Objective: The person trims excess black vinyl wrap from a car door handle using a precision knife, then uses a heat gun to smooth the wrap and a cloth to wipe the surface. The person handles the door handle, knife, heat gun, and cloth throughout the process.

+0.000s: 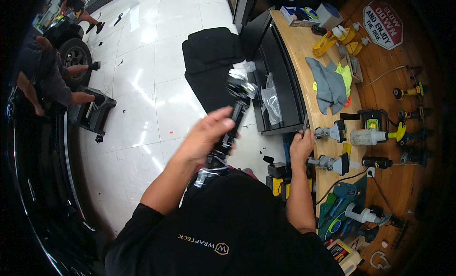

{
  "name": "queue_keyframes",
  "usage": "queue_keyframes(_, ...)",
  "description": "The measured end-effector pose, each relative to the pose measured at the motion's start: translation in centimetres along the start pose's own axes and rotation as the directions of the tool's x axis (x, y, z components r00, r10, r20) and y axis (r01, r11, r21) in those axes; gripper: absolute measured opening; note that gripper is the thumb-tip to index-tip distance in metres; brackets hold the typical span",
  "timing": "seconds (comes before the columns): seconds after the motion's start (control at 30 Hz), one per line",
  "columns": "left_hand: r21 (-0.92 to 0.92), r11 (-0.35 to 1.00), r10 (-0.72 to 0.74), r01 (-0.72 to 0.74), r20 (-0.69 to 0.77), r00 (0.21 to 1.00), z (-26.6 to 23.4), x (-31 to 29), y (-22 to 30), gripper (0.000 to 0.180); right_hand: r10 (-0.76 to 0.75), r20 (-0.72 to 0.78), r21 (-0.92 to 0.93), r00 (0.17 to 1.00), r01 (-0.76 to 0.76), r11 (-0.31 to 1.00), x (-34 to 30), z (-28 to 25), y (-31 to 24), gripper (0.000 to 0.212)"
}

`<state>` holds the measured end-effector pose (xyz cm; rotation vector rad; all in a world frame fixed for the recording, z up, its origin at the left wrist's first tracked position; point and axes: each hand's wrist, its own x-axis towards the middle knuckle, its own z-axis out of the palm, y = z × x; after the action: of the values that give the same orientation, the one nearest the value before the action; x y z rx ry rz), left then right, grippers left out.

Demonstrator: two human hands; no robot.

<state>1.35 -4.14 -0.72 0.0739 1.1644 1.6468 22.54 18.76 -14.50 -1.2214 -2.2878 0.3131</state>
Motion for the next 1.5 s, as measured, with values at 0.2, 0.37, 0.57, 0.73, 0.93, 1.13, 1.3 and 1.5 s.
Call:
queue_keyframes(0.2, 0.229, 0.943, 0.239, -0.240, 0.036, 0.970, -3.7, -0.2, 4.5, 0.049, 0.057, 0.419, 0.006, 0.906, -0.066, 0.998, -1.9, 0.4, 0.7, 0.024)
queue_keyframes(0.37, 0.392, 0.894, 0.213, -0.219, 0.060, 0.975, -4.0, 1.2, 3.1, 0.053, 0.129, 0.445, 0.128, 0.886, -0.206, 0.970, 1.6, -1.5, -6.2, 0.023)
queue_keyframes(0.57, 0.428, 0.885, 0.064, -0.184, 0.281, 0.958, -2.8, 2.0, 3.8, 0.060, -0.099, 0.276, 0.437, 0.956, -0.034, 0.899, 5.3, -4.3, -10.2, 0.018)
queue_keyframes(0.73, 0.487, 0.864, -0.066, -0.126, 0.358, 0.931, -4.0, 3.9, 4.4, 0.053, -0.018, 0.297, 0.552, 0.955, -0.156, 0.819, 6.5, -5.5, -13.8, 0.020)
queue_keyframes(0.93, 0.529, 0.848, -0.227, -0.042, 0.434, 0.872, -5.6, 5.7, 5.6, 0.045, -0.199, 0.605, 0.768, 0.771, -0.499, 0.402, 4.8, -5.2, -16.6, 0.056)
queue_keyframes(1.13, 0.006, 0.973, -0.168, 0.230, 0.702, 0.692, -8.5, 8.5, 5.2, 0.074, 0.050, 0.617, 0.786, 0.786, -0.618, 0.019, 2.2, -3.6, -17.4, 0.049)
queue_keyframes(1.3, -0.443, 0.871, 0.167, 0.215, 0.675, 0.718, -7.9, 8.5, 1.8, 0.052, 0.155, 0.533, 0.840, 0.832, -0.499, -0.213, 0.3, -3.7, -19.4, 0.046)
queue_keyframes(1.5, -0.161, 0.924, 0.379, -0.347, 0.270, 0.885, 0.0, 5.4, -0.8, 0.048, 0.106, 0.389, 0.921, 0.915, -0.386, -0.048, -1.3, -5.2, -21.4, 0.058)
